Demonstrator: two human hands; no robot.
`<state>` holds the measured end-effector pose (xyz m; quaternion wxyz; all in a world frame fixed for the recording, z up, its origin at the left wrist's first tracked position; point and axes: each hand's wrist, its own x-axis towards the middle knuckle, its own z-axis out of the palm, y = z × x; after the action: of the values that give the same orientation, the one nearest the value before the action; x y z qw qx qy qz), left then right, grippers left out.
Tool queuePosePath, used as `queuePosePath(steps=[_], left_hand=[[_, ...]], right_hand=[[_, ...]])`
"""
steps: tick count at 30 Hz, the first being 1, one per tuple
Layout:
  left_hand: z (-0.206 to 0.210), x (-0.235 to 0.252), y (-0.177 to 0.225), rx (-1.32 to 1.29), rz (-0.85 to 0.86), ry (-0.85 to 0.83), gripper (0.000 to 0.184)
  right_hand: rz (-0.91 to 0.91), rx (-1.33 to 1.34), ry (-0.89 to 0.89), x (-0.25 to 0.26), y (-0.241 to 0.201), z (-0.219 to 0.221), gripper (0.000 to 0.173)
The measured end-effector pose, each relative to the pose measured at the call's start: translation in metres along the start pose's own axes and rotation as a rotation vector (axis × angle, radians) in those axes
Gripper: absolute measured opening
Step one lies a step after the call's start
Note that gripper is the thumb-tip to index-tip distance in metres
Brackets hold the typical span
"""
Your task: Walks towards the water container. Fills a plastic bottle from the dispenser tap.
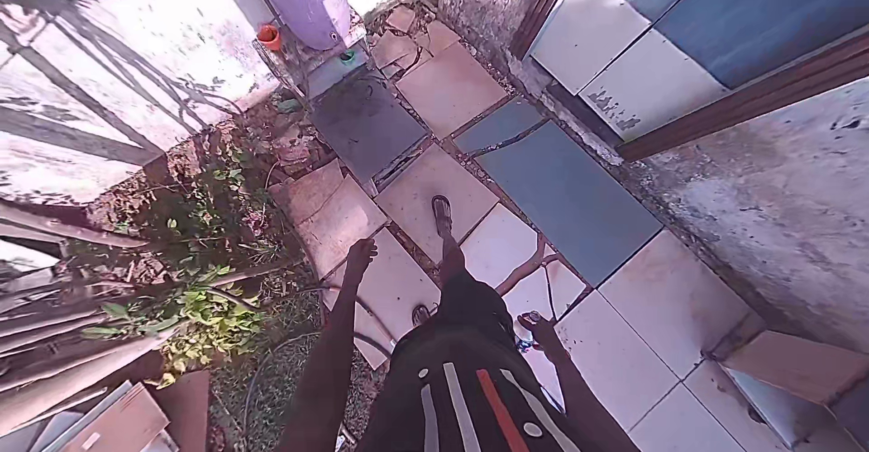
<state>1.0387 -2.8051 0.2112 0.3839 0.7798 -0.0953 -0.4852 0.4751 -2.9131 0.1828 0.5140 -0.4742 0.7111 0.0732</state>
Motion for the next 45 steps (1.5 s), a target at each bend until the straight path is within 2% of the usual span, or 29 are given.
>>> queuePosePath(steps=[3,5,7,9,11,13,16,19,21,23,26,28,29,31,33,34,36,38,40,43,45], left_hand=[[0.0,0.044,-0.022,0.001,-0.287,0.083,0.045],[0.004,0.049,-0.036,0.011,-0.483,0.141,0.047],[0.004,0.033,-0.037,0.126,-0.708,0.068,0.048],[0.006,0.039,-0.016,0.23,-0.794,-0.074,0.049],[0.012,0.057,0.021,0.123,-0.739,-0.051,0.048],[0.019,0.084,0.076,-0.14,-0.655,0.095,0.047],[0.02,0.152,0.144,-0.34,-0.548,0.207,0.045],[0.008,0.233,0.192,-0.25,-0.436,0.207,0.04],[-0.007,0.286,0.226,-0.206,-0.315,0.274,0.034],[-0.027,0.344,0.263,-0.27,-0.235,0.353,0.034],[-0.057,0.436,0.326,-0.243,-0.132,0.363,0.032],[-0.07,0.484,0.375,-0.122,-0.038,0.251,0.035],[-0.071,0.502,0.403,-0.081,-0.001,0.156,0.043],[-0.069,0.537,0.454,-0.026,0.102,-0.03,0.078],[-0.054,0.575,0.485,-0.01,0.199,-0.055,0.112],[-0.044,0.59,0.493,-0.004,0.216,-0.006,0.115],[-0.034,0.624,0.502,-0.085,0.183,0.092,0.102],[-0.037,0.657,0.505,-0.102,0.1,0.115,0.091],[-0.044,0.696,0.498,-0.139,0.091,0.163,0.084],[-0.037,0.751,0.477,-0.229,0.157,0.231,0.082],[-0.028,0.794,0.45,-0.258,0.164,0.17,0.091]], right_hand=[[0.007,-0.097,-0.024,0.076,-0.079,-0.027,0.043],[0.016,-0.144,-0.004,0.126,-0.161,-0.057,0.048],[-0.044,-0.193,0.058,0.165,-0.231,-0.083,0.047],[-0.166,-0.174,0.125,0.211,-0.319,-0.109,0.047],[-0.25,-0.162,0.154,0.249,-0.414,-0.127,0.047],[-0.329,-0.232,0.131,0.286,-0.511,-0.135,0.048],[-0.446,-0.318,0.095,0.334,-0.65,-0.124,0.052],[-0.543,-0.345,0.07,0.367,-0.771,-0.083,0.052],[-0.585,-0.301,0.054,0.38,-0.835,-0.04,0.051],[-0.616,-0.252,-0.003,0.386,-0.889,0.012,0.049],[-0.65,-0.17,-0.119,0.386,-0.955,0.095,0.049],[-0.662,-0.141,-0.218,0.38,-0.989,0.141,0.049],[-0.676,-0.164,-0.276,0.378,-1.004,0.159,0.05],[-0.69,-0.221,-0.401,0.369,-1.039,0.191,0.052],[-0.708,-0.309,-0.482,0.365,-1.078,0.217,0.056],[-0.704,-0.35,-0.494,0.367,-1.09,0.226,0.061],[-0.704,-0.43,-0.532,0.393,-1.11,0.241,0.079],[-0.676,-0.454,-0.622,0.439,-1.117,0.254,0.097],[-0.629,-0.461,-0.742,0.486,-1.123,0.277,0.109],[-0.651,-0.463,-0.807,0.555,-1.111,0.311,0.122],[-0.592,-0.463,-0.761,0.584,-1.118,0.334,0.118]])
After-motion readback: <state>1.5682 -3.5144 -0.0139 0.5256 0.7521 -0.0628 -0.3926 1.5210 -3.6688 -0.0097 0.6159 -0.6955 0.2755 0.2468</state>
